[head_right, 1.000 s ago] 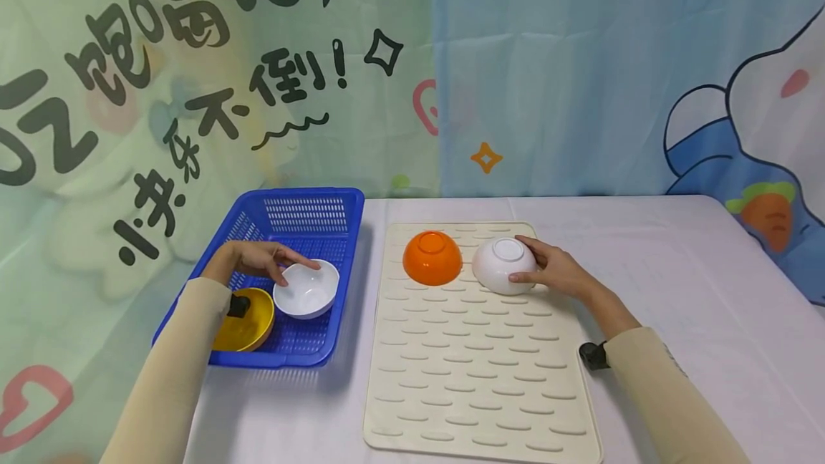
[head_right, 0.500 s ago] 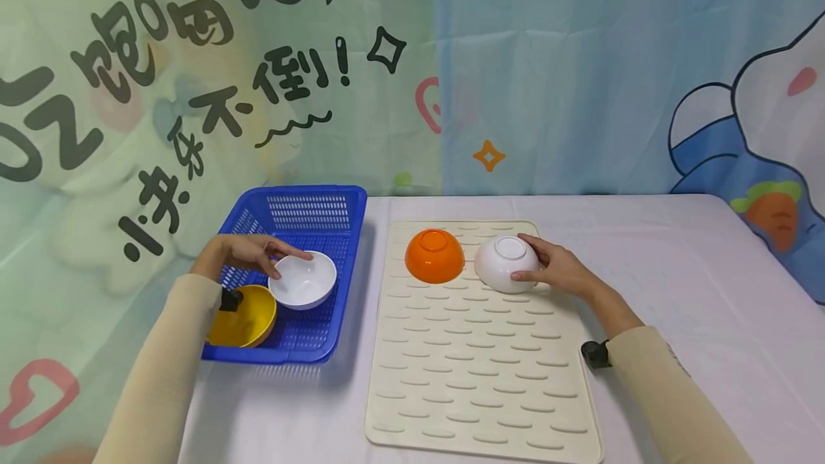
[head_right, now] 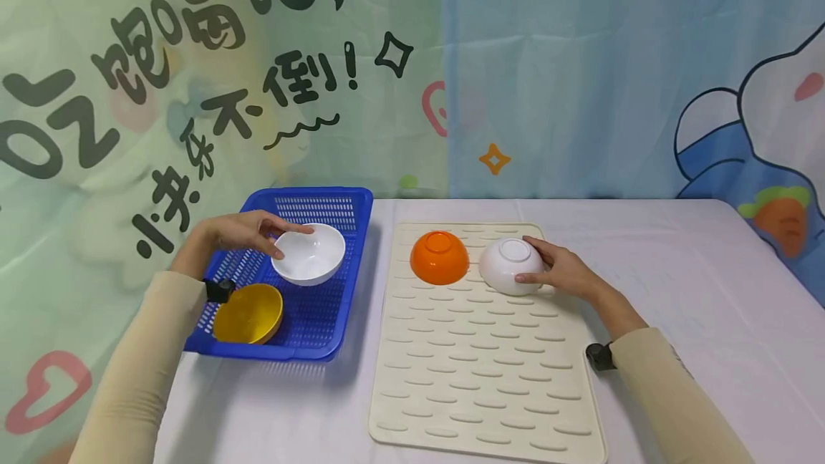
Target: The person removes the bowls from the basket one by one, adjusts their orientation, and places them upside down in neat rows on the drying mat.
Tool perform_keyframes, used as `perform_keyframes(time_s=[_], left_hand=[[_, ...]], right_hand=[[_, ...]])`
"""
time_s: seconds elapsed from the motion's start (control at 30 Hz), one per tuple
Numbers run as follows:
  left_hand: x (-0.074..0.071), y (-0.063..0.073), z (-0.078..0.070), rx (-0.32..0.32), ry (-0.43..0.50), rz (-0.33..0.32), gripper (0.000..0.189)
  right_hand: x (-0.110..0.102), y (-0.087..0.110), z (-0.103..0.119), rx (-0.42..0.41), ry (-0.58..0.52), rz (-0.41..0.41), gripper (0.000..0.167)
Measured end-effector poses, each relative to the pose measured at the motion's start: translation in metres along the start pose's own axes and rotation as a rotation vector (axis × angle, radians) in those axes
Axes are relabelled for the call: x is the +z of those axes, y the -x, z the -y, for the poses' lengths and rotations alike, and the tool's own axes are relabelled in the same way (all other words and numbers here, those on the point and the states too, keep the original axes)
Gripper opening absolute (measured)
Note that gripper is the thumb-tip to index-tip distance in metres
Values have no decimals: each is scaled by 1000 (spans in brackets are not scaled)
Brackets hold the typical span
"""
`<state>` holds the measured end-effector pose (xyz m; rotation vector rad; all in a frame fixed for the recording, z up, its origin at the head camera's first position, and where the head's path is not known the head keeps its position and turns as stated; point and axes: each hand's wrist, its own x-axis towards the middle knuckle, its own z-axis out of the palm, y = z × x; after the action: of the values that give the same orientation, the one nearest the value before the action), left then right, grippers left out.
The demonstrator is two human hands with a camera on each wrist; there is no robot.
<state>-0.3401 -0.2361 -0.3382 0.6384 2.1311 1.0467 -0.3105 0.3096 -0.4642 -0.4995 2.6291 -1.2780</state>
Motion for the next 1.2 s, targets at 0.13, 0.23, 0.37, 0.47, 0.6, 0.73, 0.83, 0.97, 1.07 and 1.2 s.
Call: perform_keyframes(time_s=[0.13,0.23,0.37,0.47,0.6,0.73,0.83,0.97,1.07,1.2], left_hand=[[8,0,-25,72,-48,-43,59],[18,1,-46,112,-63,-53,60],[37,3,-73,134,-35,-44,61],[51,4,-91,151,-5,-24,60],[67,5,-111,186,21,12,60],[80,7,-130,211,11,40,61],[88,8,-143,239,-13,65,61],[95,9,-156,274,-13,111,61],[100,10,-163,289,8,144,63],[106,12,-169,309,42,182,63]], right_hand=[[-14,0,10,-18,30,-1,86],[-27,0,25,-58,60,-21,85],[-39,3,57,-137,106,-91,83],[-41,11,90,-228,158,-169,83],[-31,28,142,-569,256,-271,81],[-7,47,197,-1038,277,-350,76],[13,63,231,-1251,278,-400,71],[32,76,251,-1422,372,-510,60],[43,79,254,-1517,463,-609,51],[51,80,254,-1617,542,-758,37]])
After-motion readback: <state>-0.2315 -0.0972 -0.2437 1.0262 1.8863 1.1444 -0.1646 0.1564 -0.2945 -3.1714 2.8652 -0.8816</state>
